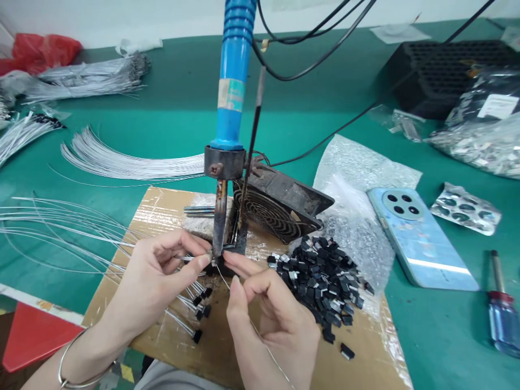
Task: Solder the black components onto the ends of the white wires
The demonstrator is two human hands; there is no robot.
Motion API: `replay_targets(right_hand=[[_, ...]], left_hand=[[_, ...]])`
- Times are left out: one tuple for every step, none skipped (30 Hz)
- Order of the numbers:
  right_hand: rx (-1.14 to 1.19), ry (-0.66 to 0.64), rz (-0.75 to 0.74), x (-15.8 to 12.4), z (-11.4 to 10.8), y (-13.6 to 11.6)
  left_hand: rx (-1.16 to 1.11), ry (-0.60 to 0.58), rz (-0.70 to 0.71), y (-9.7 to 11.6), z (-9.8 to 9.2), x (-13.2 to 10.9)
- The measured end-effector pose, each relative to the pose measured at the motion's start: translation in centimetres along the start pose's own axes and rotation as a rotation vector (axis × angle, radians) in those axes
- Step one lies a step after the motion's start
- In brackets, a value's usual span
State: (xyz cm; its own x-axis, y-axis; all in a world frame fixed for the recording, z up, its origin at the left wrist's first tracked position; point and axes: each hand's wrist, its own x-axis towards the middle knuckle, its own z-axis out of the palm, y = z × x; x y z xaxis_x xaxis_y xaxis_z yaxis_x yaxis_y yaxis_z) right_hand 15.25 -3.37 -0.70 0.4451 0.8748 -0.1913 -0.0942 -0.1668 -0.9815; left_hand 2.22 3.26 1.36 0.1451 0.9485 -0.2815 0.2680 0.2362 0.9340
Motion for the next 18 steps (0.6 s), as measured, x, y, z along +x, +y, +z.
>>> replay_targets(right_hand=[[0.001, -0.002, 0.003, 0.0, -0.04, 0.04], [-0.002, -0.004, 0.006, 0.0, -0.06, 0.07], [-0.006, -0.004, 0.007, -0.01, -0.06, 0.09], [-0.008, -0.003, 0.006, -0.01, -0.03, 0.09], [-0.004, -0.001, 0.001, -0.02, 0.03, 0.08], [0.002, 0.005, -0.005, -0.03, 0.09, 0.06], [0.007, 0.01, -0.012, -0.04, 0.17, 0.04], [0.01, 0.015, -0.018, -0.05, 0.23, 0.02], [0.006, 0.018, -0.024, -0.07, 0.29, 0.01], [0.0, 0.018, -0.028, -0.08, 0.32, 0.01], [-0.003, 0.018, -0.033, -0.09, 0.34, 0.02], [-0.004, 0.018, -0.035, -0.1, 0.34, 0.04], [-0.004, 0.018, -0.037, -0.12, 0.34, 0.06], [-0.003, 0.02, -0.039, -0.13, 0.33, 0.08], [-0.001, 0.023, -0.04, -0.15, 0.31, 0.1], [0.0, 0.024, -0.041, -0.16, 0.3, 0.11], [-0.005, 0.025, -0.044, -0.17, 0.3, 0.11], [-0.011, 0.024, -0.047, -0.18, 0.3, 0.11]], left_hand=[[-0.001, 0.001, 0.0, -0.02, 0.03, 0.01], [-0.001, -0.002, 0.002, -0.04, 0.06, 0.02], [-0.001, -0.005, 0.004, -0.05, 0.07, 0.01], [-0.002, -0.006, 0.006, -0.07, 0.07, -0.01], [-0.003, -0.009, 0.007, -0.08, 0.07, -0.04], [-0.006, -0.007, 0.009, -0.08, 0.06, -0.08], [-0.009, -0.005, 0.01, -0.07, 0.05, -0.13], [-0.012, -0.003, 0.011, -0.06, 0.05, -0.17], [-0.015, 0.0, 0.013, -0.05, 0.06, -0.2], [-0.018, 0.0, 0.017, -0.03, 0.06, -0.22], [-0.021, 0.002, 0.018, -0.01, 0.07, -0.23], [-0.025, 0.004, 0.02, 0.02, 0.08, -0.24], [-0.029, 0.003, 0.019, 0.05, 0.08, -0.23], [-0.034, 0.003, 0.019, 0.09, 0.08, -0.21], [-0.039, 0.002, 0.019, 0.14, 0.08, -0.2], [-0.042, 0.001, 0.018, 0.18, 0.07, -0.18], [-0.043, 0.0, 0.019, 0.22, 0.07, -0.17], [-0.043, -0.002, 0.019, 0.25, 0.07, -0.16]])
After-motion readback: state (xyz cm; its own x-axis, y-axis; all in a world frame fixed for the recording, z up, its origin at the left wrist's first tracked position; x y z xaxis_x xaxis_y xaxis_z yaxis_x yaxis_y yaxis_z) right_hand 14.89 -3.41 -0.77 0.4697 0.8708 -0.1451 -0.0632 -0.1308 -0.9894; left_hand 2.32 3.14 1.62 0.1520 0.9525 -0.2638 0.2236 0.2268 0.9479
